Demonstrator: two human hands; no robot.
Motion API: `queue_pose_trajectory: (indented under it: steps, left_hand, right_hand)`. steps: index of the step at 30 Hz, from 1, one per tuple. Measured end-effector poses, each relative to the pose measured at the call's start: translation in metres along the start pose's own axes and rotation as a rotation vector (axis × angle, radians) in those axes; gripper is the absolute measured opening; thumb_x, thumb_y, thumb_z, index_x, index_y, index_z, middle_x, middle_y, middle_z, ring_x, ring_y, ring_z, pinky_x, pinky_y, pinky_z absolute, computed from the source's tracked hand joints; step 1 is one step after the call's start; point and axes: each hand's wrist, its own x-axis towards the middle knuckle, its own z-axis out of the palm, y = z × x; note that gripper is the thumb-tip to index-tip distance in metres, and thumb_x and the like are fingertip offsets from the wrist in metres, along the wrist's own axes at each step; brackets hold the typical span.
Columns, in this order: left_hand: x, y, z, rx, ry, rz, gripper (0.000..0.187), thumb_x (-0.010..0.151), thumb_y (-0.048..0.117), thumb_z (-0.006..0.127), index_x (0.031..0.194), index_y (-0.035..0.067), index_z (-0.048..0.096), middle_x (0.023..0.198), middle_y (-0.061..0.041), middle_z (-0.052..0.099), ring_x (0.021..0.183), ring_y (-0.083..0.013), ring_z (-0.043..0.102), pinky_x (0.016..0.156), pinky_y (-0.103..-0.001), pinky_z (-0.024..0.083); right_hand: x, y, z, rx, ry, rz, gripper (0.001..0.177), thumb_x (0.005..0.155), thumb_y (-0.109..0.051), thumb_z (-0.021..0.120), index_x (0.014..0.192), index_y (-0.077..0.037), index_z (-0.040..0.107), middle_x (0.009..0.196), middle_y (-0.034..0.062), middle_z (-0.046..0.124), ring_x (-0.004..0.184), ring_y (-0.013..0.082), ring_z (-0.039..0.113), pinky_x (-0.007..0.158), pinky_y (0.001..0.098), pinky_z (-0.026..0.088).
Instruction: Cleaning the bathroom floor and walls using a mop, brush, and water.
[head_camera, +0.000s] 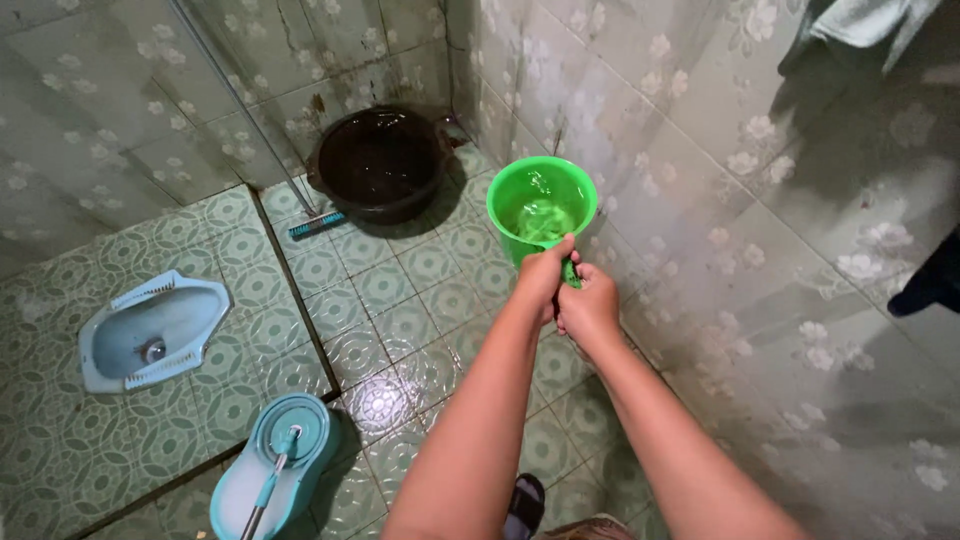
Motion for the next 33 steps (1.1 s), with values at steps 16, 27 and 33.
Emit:
queue_pose_trajectory:
  steps: [16, 27, 33]
  left_hand:
    - [-0.078, -0.068, -0.094, 0.035, -0.127, -0.137, 0.028, 0.096, 0.036, 0.068, 0.087, 0.01, 0.067, 0.075, -0.005, 0.066, 0.055, -0.0182, 0.056, 0.046, -0.035, 0.043]
    - [-0.146, -0.157, -0.146, 0.089, -0.152, -0.404, 0.033, 0.102, 0.041, 0.056, 0.101, 0.01, 0.068, 0.066, -0.013, 0.059, 0.028, -0.0216, 0.041, 0.025, -0.039, 0.032]
    - [-0.135, -0.238, -0.16, -0.026, -0.17, -0.48, 0.036, 0.104, 0.04, 0.055, 0.106, 0.008, 0.07, 0.077, -0.008, 0.07, 0.037, -0.0186, 0.048, 0.03, -0.037, 0.034]
  right_hand:
    - [-0.103, 0.091, 0.031, 0.085, 0.076, 0.039, 0.013, 0.089, -0.012, 0.067, 0.094, -0.001, 0.062, 0.058, 0.005, 0.059, 0.038, 0.0131, 0.049, 0.034, 0.0322, 0.037]
    - [-0.188, 0.168, 0.021, 0.108, 0.157, 0.205, 0.018, 0.094, -0.017, 0.068, 0.089, -0.001, 0.06, 0.057, 0.0043, 0.055, 0.039, 0.0132, 0.046, 0.034, 0.0321, 0.033]
    - [-0.2, 0.204, 0.001, -0.018, 0.232, 0.301, 0.02, 0.092, -0.018, 0.069, 0.093, 0.001, 0.064, 0.057, 0.008, 0.059, 0.039, 0.0151, 0.049, 0.035, 0.0337, 0.036]
